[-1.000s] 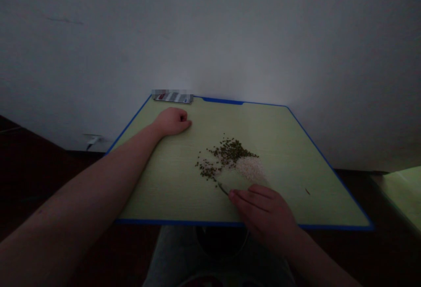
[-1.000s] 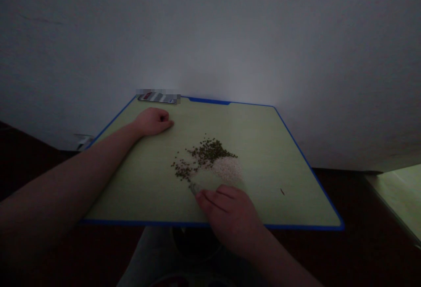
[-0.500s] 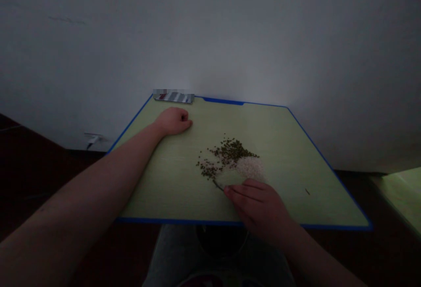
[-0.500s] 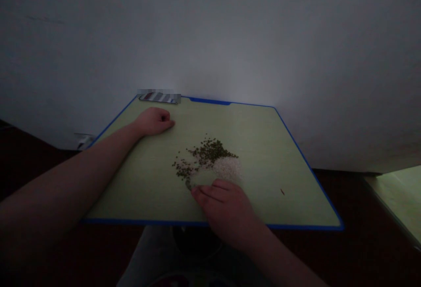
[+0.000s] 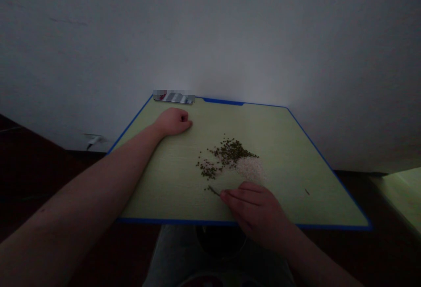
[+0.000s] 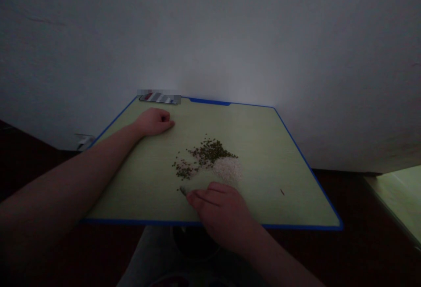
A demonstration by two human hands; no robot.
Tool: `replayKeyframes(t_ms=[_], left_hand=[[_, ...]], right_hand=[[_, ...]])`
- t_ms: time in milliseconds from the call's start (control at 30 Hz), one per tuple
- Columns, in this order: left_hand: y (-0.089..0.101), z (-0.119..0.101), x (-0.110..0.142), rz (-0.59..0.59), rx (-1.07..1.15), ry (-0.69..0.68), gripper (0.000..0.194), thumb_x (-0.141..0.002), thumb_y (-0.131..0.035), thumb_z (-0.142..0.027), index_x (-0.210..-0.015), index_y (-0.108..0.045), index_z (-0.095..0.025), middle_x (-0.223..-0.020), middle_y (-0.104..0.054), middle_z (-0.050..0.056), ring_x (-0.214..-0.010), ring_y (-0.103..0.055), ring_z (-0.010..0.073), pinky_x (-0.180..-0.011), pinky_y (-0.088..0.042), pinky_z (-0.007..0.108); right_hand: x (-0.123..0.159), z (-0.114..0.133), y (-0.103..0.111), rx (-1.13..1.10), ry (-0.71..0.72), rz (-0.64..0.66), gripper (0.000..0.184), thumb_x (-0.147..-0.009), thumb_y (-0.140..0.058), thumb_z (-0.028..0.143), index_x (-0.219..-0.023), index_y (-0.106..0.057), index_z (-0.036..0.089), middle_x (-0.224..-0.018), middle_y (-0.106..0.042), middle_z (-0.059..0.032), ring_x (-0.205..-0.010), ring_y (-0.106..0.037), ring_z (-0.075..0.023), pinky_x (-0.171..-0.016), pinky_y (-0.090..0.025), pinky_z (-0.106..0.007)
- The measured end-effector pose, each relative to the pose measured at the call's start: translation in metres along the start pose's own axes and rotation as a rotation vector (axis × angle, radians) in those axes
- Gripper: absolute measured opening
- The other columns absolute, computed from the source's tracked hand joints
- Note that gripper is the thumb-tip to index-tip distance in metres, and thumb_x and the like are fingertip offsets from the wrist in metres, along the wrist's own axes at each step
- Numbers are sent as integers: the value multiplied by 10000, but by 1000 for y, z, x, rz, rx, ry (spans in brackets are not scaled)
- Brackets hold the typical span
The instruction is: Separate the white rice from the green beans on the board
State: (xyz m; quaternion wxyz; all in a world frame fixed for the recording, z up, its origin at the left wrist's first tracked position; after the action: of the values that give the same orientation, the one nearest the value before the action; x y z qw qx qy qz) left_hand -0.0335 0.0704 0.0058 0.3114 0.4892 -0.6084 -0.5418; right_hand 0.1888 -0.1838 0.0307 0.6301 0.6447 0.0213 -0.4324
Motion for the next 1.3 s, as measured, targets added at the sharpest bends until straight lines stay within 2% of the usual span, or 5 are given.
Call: replayKeyframes(t_ms=[233, 467, 633, 933, 1300], left_hand=[[-1, 2, -1, 13, -8, 12, 276, -762, -547, -444, -631, -586, -204, -586, -560, 24, -580, -468, 161, -563, -331, 309], [-1, 1, -1, 5, 0, 6, 273, -753, -539, -440, -616, -557, -205, -566, -538, 18, -571, -457, 155, -553, -313, 306], [1, -1, 0, 9, 3, 11, 284, -751, -545, -452, -605, -535, -209, -564, -536, 19, -577, -457, 157, -559, -311, 306], [0, 1, 0, 0, 13, 10, 287, -755, -546, -459, -611, -542, -211, -559, -545, 18, -573, -456, 152, -552, -304, 303], [-1, 1, 0, -4, 30, 11, 285, -747, -550, -457, -608, -544, -209, -560, -542, 18, -578, -460, 155, -561, -316, 305]], right_hand=[[2, 10, -7, 180, 12, 22, 279, -962, -450, 60, -1080, -702, 84, -953, -782, -90, -712, -646, -194, -631, -550, -331], [19, -2, 3, 312, -6, 54, 317, -978, -410, 70, -1081, -709, 101, -963, -788, -73, -728, -655, -186, -647, -552, -317], [21, 1, 2, 273, -12, 56, 310, -969, -421, 67, -1090, -705, 98, -964, -787, -67, -727, -647, -188, -636, -551, -324], [8, 10, -6, 205, 8, 48, 292, -939, -459, 53, -1094, -702, 99, -988, -785, -81, -712, -641, -193, -611, -539, -339], [25, -11, 6, 269, -40, 26, 276, -919, -498, 72, -1084, -718, 101, -967, -790, -88, -730, -686, -190, -664, -603, -330]])
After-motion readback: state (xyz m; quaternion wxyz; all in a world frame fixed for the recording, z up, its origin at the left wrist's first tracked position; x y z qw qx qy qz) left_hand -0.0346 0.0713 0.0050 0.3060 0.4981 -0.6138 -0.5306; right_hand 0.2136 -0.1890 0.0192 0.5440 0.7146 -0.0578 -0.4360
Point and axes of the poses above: each hand's wrist, its own x-axis away from the middle knuckle, its own y-axis out of the back of the hand, z = x × y, the point moved 5 cm from there along -x, towards the middle knuckle
